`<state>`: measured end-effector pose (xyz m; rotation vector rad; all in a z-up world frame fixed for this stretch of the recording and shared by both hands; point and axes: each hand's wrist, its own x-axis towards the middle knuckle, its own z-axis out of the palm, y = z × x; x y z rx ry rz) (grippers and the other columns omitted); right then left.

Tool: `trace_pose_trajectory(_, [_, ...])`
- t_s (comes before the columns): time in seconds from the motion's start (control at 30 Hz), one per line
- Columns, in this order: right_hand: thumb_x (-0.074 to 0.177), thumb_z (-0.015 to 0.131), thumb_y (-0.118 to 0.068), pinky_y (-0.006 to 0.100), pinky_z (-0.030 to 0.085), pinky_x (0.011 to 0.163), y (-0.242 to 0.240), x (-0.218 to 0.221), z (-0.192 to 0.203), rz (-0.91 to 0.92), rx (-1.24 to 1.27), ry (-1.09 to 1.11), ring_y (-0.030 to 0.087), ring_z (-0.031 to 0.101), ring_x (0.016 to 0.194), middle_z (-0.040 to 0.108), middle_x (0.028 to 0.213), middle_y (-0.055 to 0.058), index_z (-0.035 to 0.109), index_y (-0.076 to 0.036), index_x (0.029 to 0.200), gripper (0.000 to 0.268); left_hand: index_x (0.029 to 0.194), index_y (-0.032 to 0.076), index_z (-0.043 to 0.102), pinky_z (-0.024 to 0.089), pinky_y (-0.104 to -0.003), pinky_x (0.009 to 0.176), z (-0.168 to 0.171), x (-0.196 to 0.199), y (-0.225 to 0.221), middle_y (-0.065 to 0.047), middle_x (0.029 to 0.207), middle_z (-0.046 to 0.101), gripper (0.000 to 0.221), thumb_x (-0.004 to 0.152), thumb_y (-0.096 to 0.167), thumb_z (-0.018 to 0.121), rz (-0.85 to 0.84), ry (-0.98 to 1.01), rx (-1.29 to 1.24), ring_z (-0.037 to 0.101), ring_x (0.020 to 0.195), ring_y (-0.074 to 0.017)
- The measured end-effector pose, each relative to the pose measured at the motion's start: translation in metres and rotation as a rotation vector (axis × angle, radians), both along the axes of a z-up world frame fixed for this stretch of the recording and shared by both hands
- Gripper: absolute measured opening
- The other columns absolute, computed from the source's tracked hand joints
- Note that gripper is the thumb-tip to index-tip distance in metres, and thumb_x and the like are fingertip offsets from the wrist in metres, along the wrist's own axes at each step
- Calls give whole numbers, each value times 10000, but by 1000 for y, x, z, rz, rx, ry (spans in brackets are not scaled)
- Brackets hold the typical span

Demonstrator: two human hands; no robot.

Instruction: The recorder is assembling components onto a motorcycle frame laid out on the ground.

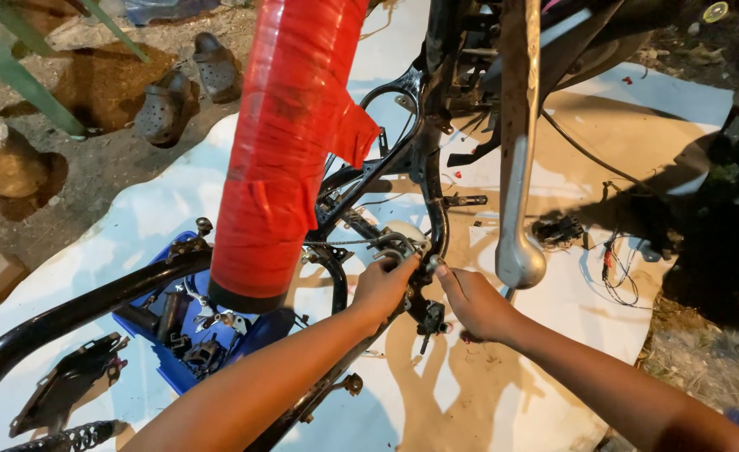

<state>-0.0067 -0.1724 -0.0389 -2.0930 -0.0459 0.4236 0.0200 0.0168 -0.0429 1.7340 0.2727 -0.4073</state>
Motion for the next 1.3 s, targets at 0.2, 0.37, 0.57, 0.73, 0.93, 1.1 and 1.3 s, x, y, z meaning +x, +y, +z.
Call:
trace_pose_trajectory(0.2, [1020, 290, -502, 420, 529, 455, -12, 3, -16, 22, -54, 112, 221, 525, 447, 435, 586, 64, 460, -28, 789, 555, 952, 105, 731, 396, -320, 424, 23, 4, 10, -23, 764, 701, 430, 869, 518, 641, -164, 214, -94, 616, 560, -129])
trace_pose_trajectory(0.37, [1048, 313, -483, 449, 479, 538, -28, 6, -31, 154, -118, -129, 242, 477, 523, 474, 574, 141, 507, 16, 794, 593, 952, 128, 682, 335, -298, 384, 8, 8, 5, -4, 701, 671, 401, 895, 518, 608, -253, 246, -99, 602, 508, -109])
trace_pose_trajectory(0.57, [1039, 320, -418, 470, 430, 557, -41, 13, -28, 329, -105, -351, 344, 493, 515, 486, 578, 206, 576, 13, 983, 504, 918, 128, 703, 288, -291, 366, 10, 7, 2, -7, 642, 665, 417, 908, 526, 577, -344, 256, -155, 539, 446, -96])
trace_pose_trajectory(0.73, [1040, 326, -429, 466, 432, 561, -62, 29, -49, 458, -48, -389, 370, 516, 527, 505, 582, 198, 561, -11, 1097, 483, 896, 180, 683, 193, -278, 374, 19, 10, -1, 18, 631, 636, 404, 908, 566, 565, -429, 345, -130, 464, 420, -65])
trace_pose_trajectory(0.93, [1087, 341, -517, 441, 454, 588, -75, 53, -60, 757, 106, -730, 368, 545, 603, 508, 657, 147, 553, -33, 1041, 531, 918, 229, 674, 157, -263, 393, 20, 9, -4, 62, 640, 629, 422, 869, 634, 565, -565, 425, -113, 411, 420, -51])
trace_pose_trajectory(1.1, [1114, 346, -524, 419, 493, 616, -61, 45, -44, 838, 192, -819, 364, 608, 663, 579, 755, 175, 566, -32, 1050, 543, 981, 199, 647, 256, -271, 411, 9, 8, -3, 71, 661, 619, 460, 829, 633, 635, -485, 399, -21, 458, 469, -55])
trace_pose_trajectory(1.3, [1056, 306, -484, 456, 448, 567, -32, 22, -41, 483, -49, -488, 368, 547, 567, 546, 631, 182, 599, -4, 1089, 563, 944, 84, 689, 374, -352, 457, 3, 9, 10, -5, 663, 594, 516, 805, 580, 687, -231, 188, -98, 537, 539, -149])
